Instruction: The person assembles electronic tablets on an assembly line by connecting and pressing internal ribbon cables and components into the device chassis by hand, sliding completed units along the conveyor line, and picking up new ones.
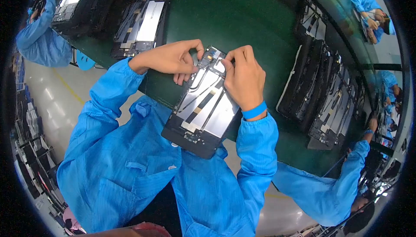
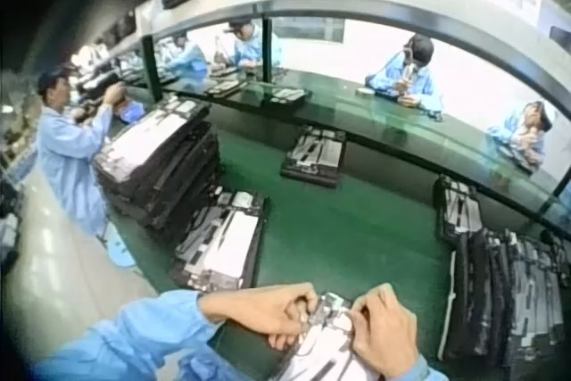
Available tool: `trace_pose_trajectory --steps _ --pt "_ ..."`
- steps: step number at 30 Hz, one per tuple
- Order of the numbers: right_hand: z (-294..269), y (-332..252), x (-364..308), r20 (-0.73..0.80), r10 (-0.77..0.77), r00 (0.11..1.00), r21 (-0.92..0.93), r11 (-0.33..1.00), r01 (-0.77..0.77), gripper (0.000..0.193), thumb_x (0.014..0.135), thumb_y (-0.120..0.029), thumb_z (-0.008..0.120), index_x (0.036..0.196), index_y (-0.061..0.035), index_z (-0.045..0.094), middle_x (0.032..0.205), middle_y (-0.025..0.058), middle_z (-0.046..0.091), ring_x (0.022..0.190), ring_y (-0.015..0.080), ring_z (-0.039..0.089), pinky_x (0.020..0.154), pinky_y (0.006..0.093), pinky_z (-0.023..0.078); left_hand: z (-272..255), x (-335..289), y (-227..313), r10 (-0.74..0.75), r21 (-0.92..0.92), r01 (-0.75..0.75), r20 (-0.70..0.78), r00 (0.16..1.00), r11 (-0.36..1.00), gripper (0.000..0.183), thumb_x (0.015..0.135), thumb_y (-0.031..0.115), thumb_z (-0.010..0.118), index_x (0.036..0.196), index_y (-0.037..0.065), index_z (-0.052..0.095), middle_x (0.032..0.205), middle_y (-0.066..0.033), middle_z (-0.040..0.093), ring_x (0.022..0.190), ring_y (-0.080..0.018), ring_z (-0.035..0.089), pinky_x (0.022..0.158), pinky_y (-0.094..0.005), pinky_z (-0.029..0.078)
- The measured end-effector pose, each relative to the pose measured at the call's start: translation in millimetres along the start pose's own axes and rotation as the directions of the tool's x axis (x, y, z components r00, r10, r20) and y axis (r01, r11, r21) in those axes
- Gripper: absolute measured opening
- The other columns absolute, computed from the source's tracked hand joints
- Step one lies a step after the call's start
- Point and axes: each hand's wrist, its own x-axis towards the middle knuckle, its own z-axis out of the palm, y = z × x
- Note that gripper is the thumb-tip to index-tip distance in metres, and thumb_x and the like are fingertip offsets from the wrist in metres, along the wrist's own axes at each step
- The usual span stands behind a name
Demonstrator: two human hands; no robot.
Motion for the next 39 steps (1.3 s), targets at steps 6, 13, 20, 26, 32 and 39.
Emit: trace_pose_trajectory --steps 6,13,20,26,32,39 --pt "-1.4 -3.9 -1.4 -0.008 0.041 0.999 0.056 0.998 -0.041 0.013 0.094 -0.012 0.083 0.099 -0.0072 0.072 0.102 0.0081 0.064 0.083 0.0297 0.072 0.07 0.0421 0.056 -1.4 -0.3 0.4 -0.01 0.01 0.01 0.039 0.999 1.0 0.033 0.108 0.01 0.07 0.127 0.003 0.043 0.081 -0.015 0.076 0.067 -0.0196 0.077 0.057 -0.0305 0.059" --pt "-0.9 -0.8 -1.4 -0.011 0.054 0.998 0.081 0.995 -0.053 0.014 0.093 -0.015 0.085 0.098 -0.0071 0.074 0.103 0.008 0.066 0.083 0.0293 0.073 0.07 0.0401 0.056 -3.4 1.6 2.4 -0.024 0.022 0.023 0.054 0.998 0.999 0.032 0.108 0.01 0.07 0.125 0.004 0.043 0.082 -0.0153 0.076 0.068 -0.0198 0.078 0.057 -0.0302 0.059" --pt "-15.7 0.6 -1.3 0.114 0.099 0.988 0.217 0.968 -0.122 0.015 0.084 -0.013 0.086 0.09 -0.0029 0.077 0.108 0.0073 0.067 0.077 0.0215 0.067 0.069 0.0339 0.054 4.5 -2.5 8.7 -0.051 0.007 0.05 0.014 0.999 0.999 0.033 0.104 0.005 0.069 0.124 -0.001 0.044 0.082 -0.0166 0.077 0.068 -0.0219 0.078 0.058 -0.0317 0.061" --pt "-27.3 2.0 -0.5 0.233 0.119 0.965 0.274 0.944 -0.182 0.016 0.075 -0.015 0.086 0.084 -0.0035 0.08 0.116 0.0101 0.067 0.08 0.0241 0.071 0.072 0.0354 0.057 16.8 -5.6 -0.8 -0.049 -0.027 0.047 -0.061 0.997 0.998 0.026 0.107 0.007 0.067 0.123 0.005 0.046 0.075 -0.0113 0.073 0.063 -0.0174 0.074 0.055 -0.0301 0.056" --pt "-29.4 1.9 0.1 0.272 0.131 0.953 0.272 0.94 -0.207 0.016 0.073 -0.014 0.086 0.084 -0.0033 0.081 0.119 0.0114 0.068 0.08 0.0251 0.072 0.072 0.0353 0.057 46.8 -13.4 -18.1 0.349 0.257 -0.264 -0.388 0.853 0.93 0.016 0.101 0.002 0.071 0.116 0.0 0.066 0.069 -0.0044 0.067 0.058 -0.0063 0.062 0.052 -0.028 0.044" --pt "-24.1 0.8 1.3 0.224 0.161 0.961 0.246 0.945 -0.216 0.018 0.073 -0.014 0.087 0.085 -0.002 0.081 0.118 0.0094 0.069 0.083 0.023 0.07 0.073 0.0343 0.056 68.8 -18.5 -33.9 0.661 0.613 -0.328 -0.457 0.595 0.719 0.022 0.091 -0.003 0.076 0.111 0.002 0.082 0.07 -0.007 0.062 0.052 -0.0139 0.06 0.05 -0.0302 0.045"
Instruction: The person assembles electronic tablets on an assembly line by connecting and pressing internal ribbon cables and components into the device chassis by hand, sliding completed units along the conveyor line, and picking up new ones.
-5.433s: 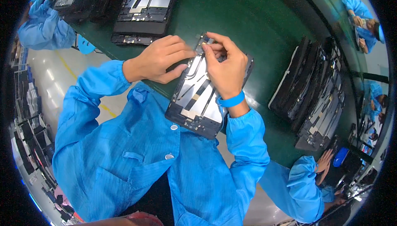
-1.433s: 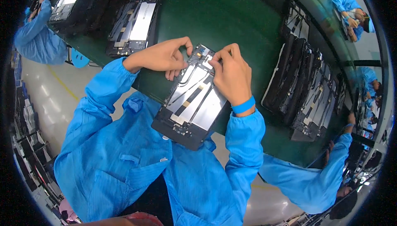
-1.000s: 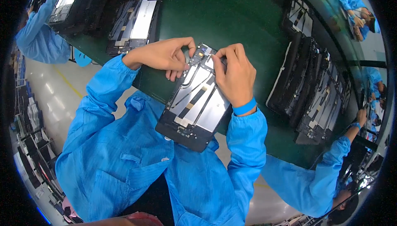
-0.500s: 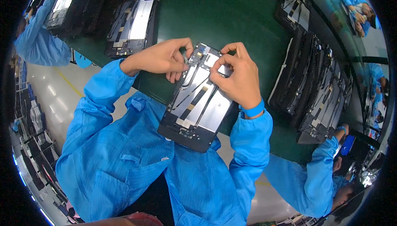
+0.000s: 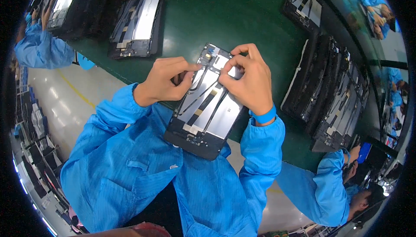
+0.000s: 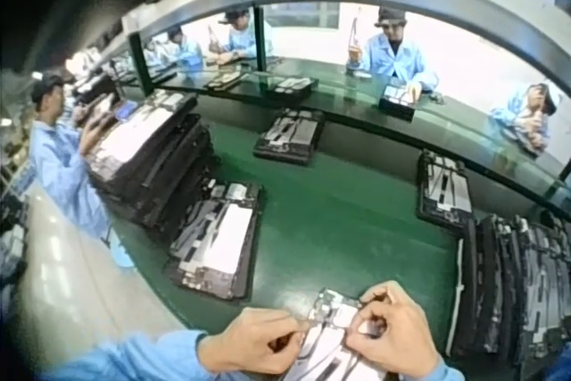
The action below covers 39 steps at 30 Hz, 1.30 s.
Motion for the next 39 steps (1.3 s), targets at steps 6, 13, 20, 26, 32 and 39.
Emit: trace_pose_trajectory --steps 6,13,20,26,32,39 --pt "-3.0 3.5 0.9 0.033 0.011 0.999 0.102 0.995 -0.014 0.014 0.078 -0.007 0.084 0.085 0.0025 0.077 0.121 0.0087 0.069 0.08 0.0138 0.056 0.074 0.0292 0.049 1.6 4.7 -0.1 0.088 0.043 -0.089 0.014 0.996 0.995 0.019 0.088 0.0 0.08 0.107 0.0 0.08 0.076 -0.0091 0.065 0.055 -0.0209 0.062 0.051 -0.0343 0.047" --pt "-4.3 8.6 1.5 0.059 0.016 0.998 0.178 0.984 -0.026 0.012 0.083 -0.005 0.084 0.087 0.0037 0.076 0.123 0.0085 0.069 0.083 0.0113 0.055 0.077 0.0277 0.049 6.3 2.3 -4.9 0.167 0.128 -0.166 -0.001 0.986 0.978 0.017 0.087 0.004 0.082 0.104 0.003 0.08 0.08 -0.0091 0.064 0.065 -0.0264 0.065 0.057 -0.0389 0.05" --pt "-1.5 8.2 2.4 0.016 0.018 1.0 0.152 0.988 -0.02 0.013 0.084 -0.005 0.085 0.088 0.0037 0.077 0.118 0.0076 0.068 0.082 0.0111 0.054 0.075 0.0276 0.048 6.3 -2.7 7.3 0.172 0.28 -0.185 0.073 0.982 0.942 0.031 0.087 0.01 0.08 0.118 0.013 0.086 0.079 -0.0038 0.053 0.072 -0.0204 0.055 0.055 -0.0347 0.044" --pt "-0.3 10.8 2.9 -0.011 0.022 1.0 0.142 0.99 -0.02 0.014 0.083 -0.006 0.086 0.089 0.0035 0.078 0.115 0.0067 0.068 0.08 0.0106 0.053 0.073 0.0272 0.046 -0.5 -10.9 10.1 0.204 0.187 -0.24 0.194 0.96 0.953 0.047 0.081 0.01 0.077 0.126 0.017 0.087 0.081 -0.0024 0.048 0.072 -0.0198 0.05 0.057 -0.0342 0.041" --pt "6.1 6.0 2.7 -0.069 -0.001 0.998 0.085 0.996 0.007 0.015 0.079 -0.011 0.087 0.087 0.0011 0.081 0.108 0.0083 0.07 0.076 0.0145 0.058 0.069 0.0299 0.051 1.2 -13.4 4.4 0.239 0.023 -0.249 0.203 0.95 0.968 0.048 0.075 0.007 0.075 0.12 0.017 0.089 0.095 -0.0056 0.061 0.071 -0.0187 0.051 0.057 -0.033 0.043" --pt "1.7 3.1 -0.2 -0.028 -0.021 0.999 0.031 0.999 0.022 0.017 0.072 -0.012 0.086 0.081 -0.0004 0.08 0.111 0.0094 0.069 0.078 0.02 0.066 0.07 0.032 0.054 5.9 -22.5 12.8 0.196 0.119 -0.204 0.076 0.978 0.972 0.042 0.076 0.006 0.074 0.115 0.013 0.088 0.124 -0.0124 0.075 0.071 -0.0181 0.055 0.059 -0.0318 0.048"
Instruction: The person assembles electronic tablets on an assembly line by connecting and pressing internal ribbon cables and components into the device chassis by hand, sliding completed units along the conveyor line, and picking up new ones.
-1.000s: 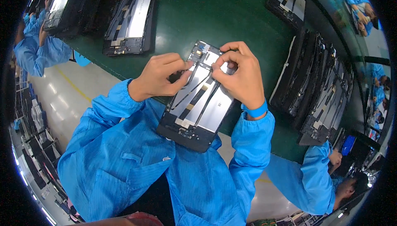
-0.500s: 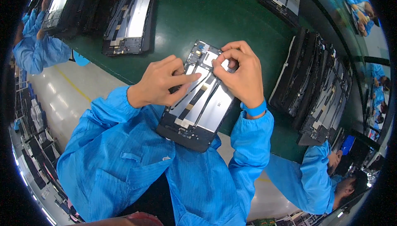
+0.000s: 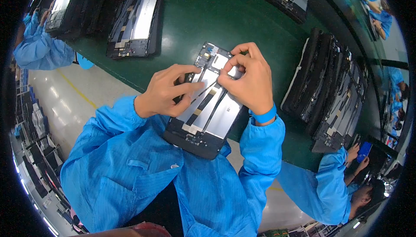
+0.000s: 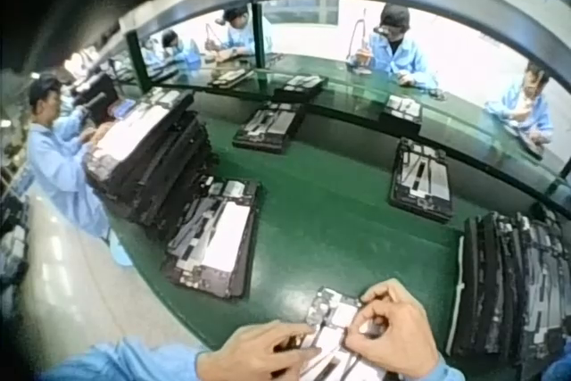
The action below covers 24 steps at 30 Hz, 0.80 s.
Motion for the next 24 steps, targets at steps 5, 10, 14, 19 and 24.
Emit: trace_pose_trajectory --steps 5,10,14,19,24 --pt "-9.8 -3.0 -1.5 0.105 0.036 0.994 0.046 0.998 -0.041 0.016 0.072 -0.01 0.086 0.082 -0.0007 0.078 0.122 0.0094 0.063 0.085 0.0191 0.064 0.074 0.0312 0.052 -5.8 -2.8 7.4 -0.036 0.165 0.036 -0.005 0.999 0.986 0.034 0.081 0.004 0.077 0.114 0.009 0.084 0.131 -0.0147 0.075 0.079 -0.0248 0.066 0.062 -0.0345 0.057" --pt "-11.7 -2.7 -3.1 0.148 0.017 0.989 0.047 0.999 -0.025 0.015 0.072 -0.01 0.086 0.081 -0.0012 0.078 0.127 0.0108 0.061 0.09 0.0214 0.066 0.077 0.0313 0.055 -5.6 -2.5 10.7 -0.053 0.179 0.052 0.002 0.999 0.982 0.033 0.082 0.004 0.077 0.114 0.008 0.083 0.131 -0.0167 0.074 0.082 -0.0262 0.07 0.063 -0.0355 0.058" --pt "-11.2 -2.2 -3.9 0.161 0.0 0.987 0.0 1.0 0.0 0.015 0.071 -0.009 0.086 0.081 -0.0011 0.079 0.129 0.0116 0.061 0.092 0.022 0.067 0.078 0.0316 0.057 -6.7 2.4 14.7 -0.08 0.169 0.071 0.044 0.996 0.983 0.031 0.082 0.004 0.077 0.113 0.006 0.08 0.133 -0.0205 0.071 0.084 -0.03 0.073 0.067 -0.0382 0.06" --pt "-8.2 -3.4 -4.6 0.12 -0.019 0.993 0.005 1.0 0.019 0.016 0.069 -0.014 0.086 0.08 -0.0024 0.082 0.126 0.0129 0.066 0.081 0.0249 0.066 0.075 0.0385 0.056 -6.9 8.2 10.5 -0.052 0.171 0.037 0.083 0.995 0.985 0.027 0.081 0.006 0.078 0.107 0.003 0.071 0.135 -0.0216 0.069 0.089 -0.034 0.076 0.073 -0.0418 0.062" --pt "-10.6 -2.4 -6.9 0.139 -0.018 0.99 0.03 0.999 0.014 0.016 0.071 -0.009 0.086 0.082 0.0004 0.079 0.129 0.0125 0.062 0.09 0.0216 0.068 0.076 0.0328 0.057 -8.1 11.2 11.5 -0.044 0.158 0.03 0.086 0.995 0.987 0.024 0.08 0.008 0.08 0.098 0.003 0.064 0.134 -0.0223 0.067 0.094 -0.039 0.077 0.075 -0.0436 0.063"
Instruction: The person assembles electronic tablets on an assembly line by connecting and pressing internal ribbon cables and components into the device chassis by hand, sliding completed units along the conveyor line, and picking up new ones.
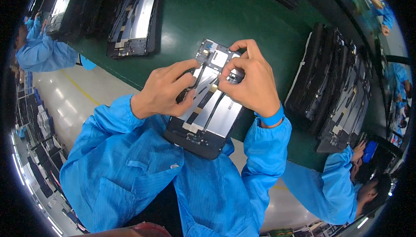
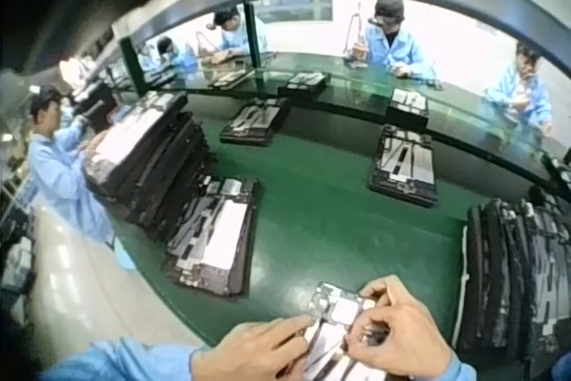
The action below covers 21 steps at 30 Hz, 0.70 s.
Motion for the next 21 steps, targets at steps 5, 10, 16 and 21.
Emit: trace_pose_trajectory --steps 5,10,16,21 --pt "-1.3 3.3 -3.3 -0.061 -0.02 0.998 0.02 1.0 0.022 0.016 0.072 -0.008 0.086 0.082 0.0008 0.078 0.128 0.0128 0.064 0.088 0.0214 0.066 0.074 0.0316 0.055 -3.7 9.5 4.0 0.006 -0.016 -0.006 -0.016 1.0 1.0 0.023 0.083 0.009 0.08 0.099 0.003 0.063 0.126 -0.0198 0.069 0.095 -0.0387 0.074 0.077 -0.0436 0.061" --pt "-4.6 5.0 -10.3 -0.162 -0.101 0.982 -0.054 0.994 0.093 0.016 0.075 -0.007 0.088 0.085 0.0002 0.078 0.118 0.0108 0.069 0.082 0.0202 0.063 0.069 0.0316 0.051 0.1 34.6 -7.9 -0.111 -0.058 0.113 0.044 0.993 0.992 0.02 0.089 0.008 0.078 0.105 0.006 0.065 0.111 -0.0133 0.066 0.095 -0.037 0.069 0.077 -0.0464 0.056" --pt "-7.0 9.9 -34.7 -0.273 0.009 0.962 -0.02 1.0 -0.016 0.011 0.079 -0.006 0.086 0.087 -0.0008 0.08 0.077 0.0066 0.07 0.071 0.017 0.062 0.064 0.0327 0.049 -2.4 50.3 1.2 -0.118 -0.035 0.122 0.103 0.988 0.992 0.034 0.084 0.012 0.084 0.11 0.008 0.063 0.105 -0.0117 0.062 0.101 -0.0356 0.068 0.077 -0.0478 0.055" --pt "-2.8 14.1 -52.5 -0.297 0.155 0.942 0.076 0.987 -0.139 0.012 0.084 -0.006 0.088 0.089 0.0011 0.08 0.076 0.0039 0.071 0.067 0.0091 0.056 0.058 0.0272 0.041 3.3 58.3 -3.0 -0.114 -0.092 0.127 0.133 0.985 0.988 0.044 0.076 0.013 0.09 0.109 0.007 0.06 0.105 -0.0118 0.061 0.101 -0.0352 0.066 0.08 -0.0468 0.055"
